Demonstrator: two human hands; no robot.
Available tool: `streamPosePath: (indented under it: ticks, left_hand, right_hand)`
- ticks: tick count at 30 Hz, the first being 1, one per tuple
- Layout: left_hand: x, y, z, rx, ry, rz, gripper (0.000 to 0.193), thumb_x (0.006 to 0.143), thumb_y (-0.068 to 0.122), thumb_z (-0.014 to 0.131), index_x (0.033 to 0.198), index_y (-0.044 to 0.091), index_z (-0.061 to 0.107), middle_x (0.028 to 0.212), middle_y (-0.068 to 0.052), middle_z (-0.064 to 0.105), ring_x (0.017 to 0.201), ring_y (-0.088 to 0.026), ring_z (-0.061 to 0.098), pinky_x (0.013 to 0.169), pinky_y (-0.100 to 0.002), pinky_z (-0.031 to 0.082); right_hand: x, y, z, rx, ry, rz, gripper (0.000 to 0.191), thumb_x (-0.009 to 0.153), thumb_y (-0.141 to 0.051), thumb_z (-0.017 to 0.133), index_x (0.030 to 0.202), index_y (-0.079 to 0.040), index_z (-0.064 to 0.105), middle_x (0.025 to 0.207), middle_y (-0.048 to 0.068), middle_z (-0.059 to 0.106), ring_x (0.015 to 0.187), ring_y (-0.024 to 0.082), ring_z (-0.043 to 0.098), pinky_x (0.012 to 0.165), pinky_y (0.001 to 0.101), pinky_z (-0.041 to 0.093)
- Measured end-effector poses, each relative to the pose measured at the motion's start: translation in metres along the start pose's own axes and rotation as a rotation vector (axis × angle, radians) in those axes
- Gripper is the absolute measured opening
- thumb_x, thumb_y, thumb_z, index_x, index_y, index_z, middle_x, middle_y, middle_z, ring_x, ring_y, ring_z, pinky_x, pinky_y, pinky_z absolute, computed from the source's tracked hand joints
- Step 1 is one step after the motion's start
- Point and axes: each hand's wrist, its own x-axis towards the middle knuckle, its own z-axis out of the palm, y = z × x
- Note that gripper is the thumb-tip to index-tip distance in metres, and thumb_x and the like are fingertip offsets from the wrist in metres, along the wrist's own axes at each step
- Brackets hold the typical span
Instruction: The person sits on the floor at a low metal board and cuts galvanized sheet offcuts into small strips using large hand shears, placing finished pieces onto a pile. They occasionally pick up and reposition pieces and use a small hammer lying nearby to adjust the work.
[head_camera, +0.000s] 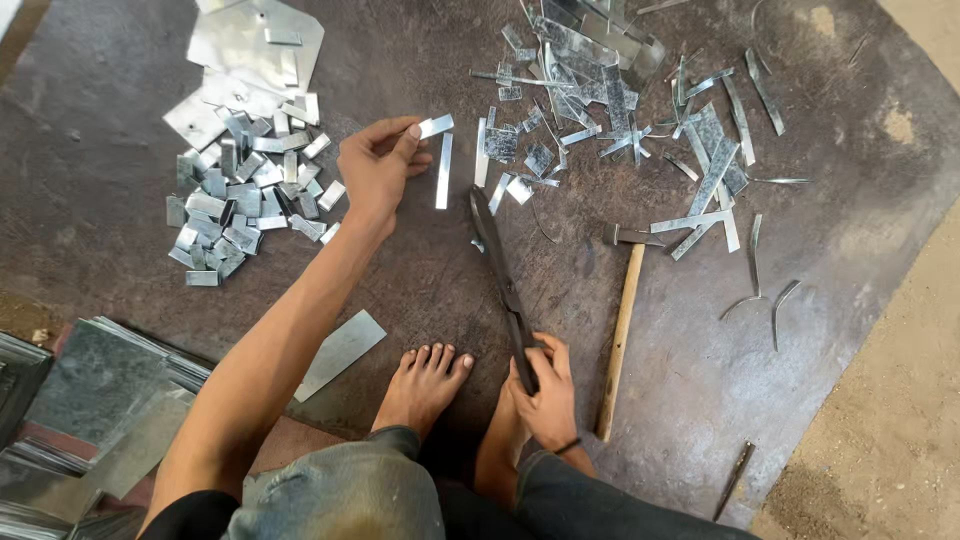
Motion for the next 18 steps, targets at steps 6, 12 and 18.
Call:
streamPosePath:
  ticks: [6,12,18]
  left_hand:
    - [-0.005,-0.015,0.032,0.040,-0.017,-0.038,0.015,0.098,0.009,0.071,0.107,-0.001,0.077,0.091,-0.007,0.078,0.077,-0.012,0.076,0.070,-0.026,0.064]
    - [-0.035,-0.049,0.033,-0.007,0.004,-0.125,0.013,0.097,0.007,0.071,0.106,-0.002,0.076,0.091,-0.008,0.077,0.078,-0.012,0.075,0.072,-0.026,0.065]
    - [-0.045,-0.059,0.043,-0.033,-0.016,-0.131,0.013,0.097,0.006,0.072,0.107,-0.001,0.076,0.091,-0.007,0.078,0.078,-0.012,0.076,0.071,-0.026,0.065]
  right_hand:
    - [0.022,0.003,-0.036,0.231,-0.214,-0.051,0.028,0.083,-0.001,0.071,0.109,-0.001,0.063,0.147,0.021,0.051,0.131,0.032,0.056,0.101,0.0385,0.047]
    - [0.042,0.022,-0.027,0.492,-0.306,0.257,0.024,0.087,0.003,0.065,0.110,-0.003,0.058,0.120,0.015,0.057,0.102,0.016,0.056,0.087,0.0304,0.050]
    - [0.061,0.018,-0.015,0.376,-0.229,0.092,0.021,0.083,0.005,0.064,0.101,-0.003,0.056,0.137,0.013,0.058,0.106,0.015,0.058,0.085,0.0310,0.050]
